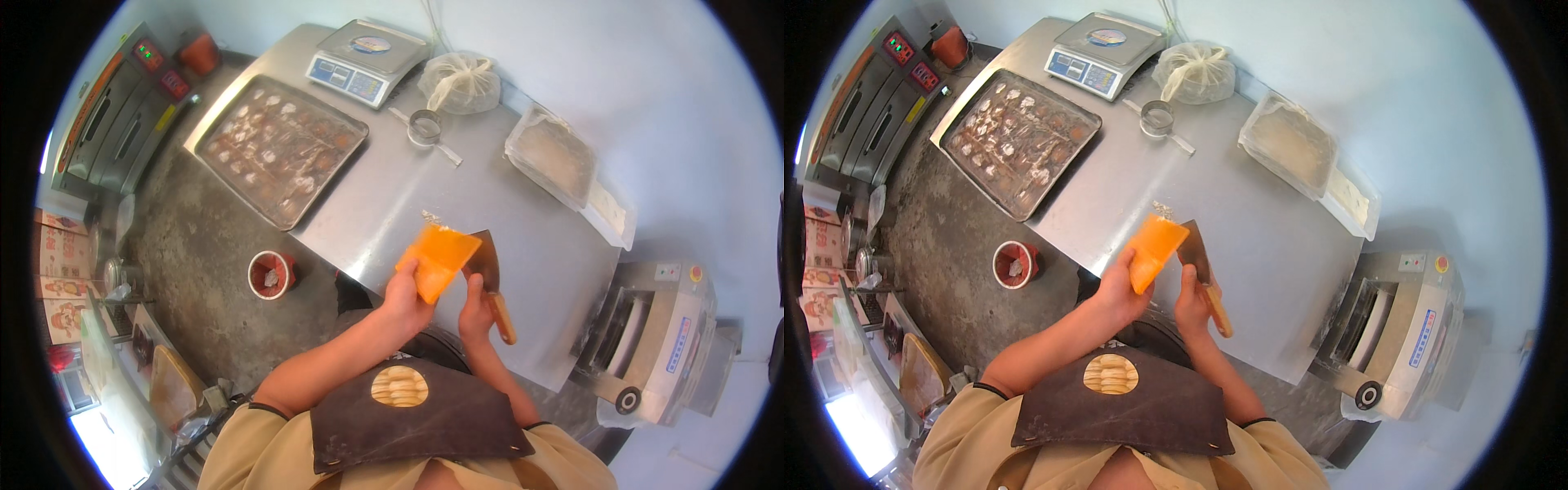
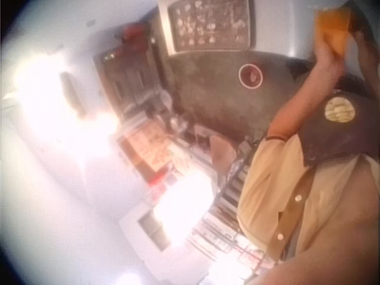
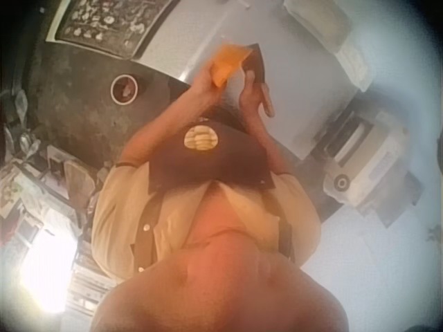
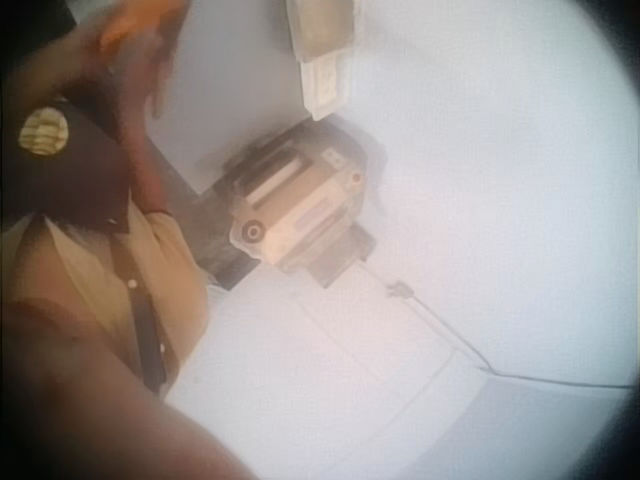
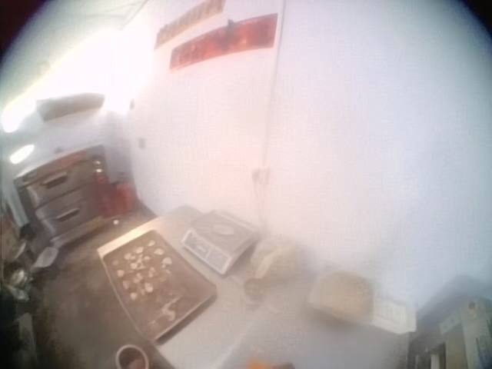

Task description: The person scrapes a yellow plastic scraper with a knife, then uses the scraper to wipe a stainless steel countertop. They move a tray of pastries aside, wipe the surface, and place the scraper into a bucket. The person then picks up a metal dough cutter and wipes it with the scraper before setting it down.

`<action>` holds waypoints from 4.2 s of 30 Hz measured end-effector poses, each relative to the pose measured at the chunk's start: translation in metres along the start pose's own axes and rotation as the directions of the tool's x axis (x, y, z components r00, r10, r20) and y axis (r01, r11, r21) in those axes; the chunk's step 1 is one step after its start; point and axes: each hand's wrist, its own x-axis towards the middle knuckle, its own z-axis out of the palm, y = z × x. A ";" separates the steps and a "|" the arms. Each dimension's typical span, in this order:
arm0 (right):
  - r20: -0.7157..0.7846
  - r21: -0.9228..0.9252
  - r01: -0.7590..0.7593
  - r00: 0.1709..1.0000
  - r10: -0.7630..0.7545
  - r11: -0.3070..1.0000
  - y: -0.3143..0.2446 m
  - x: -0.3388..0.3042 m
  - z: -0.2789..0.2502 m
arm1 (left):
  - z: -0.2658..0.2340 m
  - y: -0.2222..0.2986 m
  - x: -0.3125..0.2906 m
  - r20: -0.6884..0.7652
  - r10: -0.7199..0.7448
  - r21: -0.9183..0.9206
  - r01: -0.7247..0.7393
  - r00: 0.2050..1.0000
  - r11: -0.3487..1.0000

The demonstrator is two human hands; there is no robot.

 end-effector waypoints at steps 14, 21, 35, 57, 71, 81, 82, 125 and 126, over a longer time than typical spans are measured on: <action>0.023 0.406 -0.058 0.998 0.053 0.912 -0.022 0.029 -0.006 | -0.027 0.030 0.021 0.168 0.151 0.202 -0.184 0.974 0.962; 0.239 0.447 -0.011 0.965 -0.107 0.895 -0.006 0.057 -0.048 | -0.040 0.075 0.013 0.271 -0.010 0.323 -0.081 0.962 0.943; 0.034 0.232 0.054 0.997 -0.064 0.971 -0.032 0.053 -0.029 | -0.041 0.052 0.030 0.310 0.084 0.552 -0.251 0.947 0.795; -0.093 -0.130 0.276 0.953 -0.289 0.952 -0.034 0.035 -0.060 | -0.025 0.059 0.040 0.329 0.307 0.512 -0.442 0.893 0.737; 0.468 -0.250 0.495 0.814 -0.344 0.832 -0.016 0.130 -0.022 | -0.054 0.062 0.030 0.251 -0.030 0.568 -0.122 0.967 0.814; 0.587 -0.242 0.256 0.806 -0.069 0.936 -0.041 0.098 -0.020 | -0.072 0.081 0.037 0.134 -0.032 0.581 -0.052 0.990 0.812; 0.544 -0.306 0.297 0.834 -0.090 0.905 -0.025 0.100 -0.021 | -0.076 0.082 0.035 0.131 -0.085 0.570 -0.005 0.988 0.822; 0.541 -0.422 0.442 0.823 -0.171 0.791 0.140 0.113 0.115 | -0.127 0.255 0.131 0.317 0.633 0.834 -0.525 0.706 0.169; 0.445 -0.480 0.415 0.875 -0.194 0.773 0.141 0.118 0.110 | -0.119 0.259 0.139 0.345 0.617 0.816 -0.551 0.707 0.175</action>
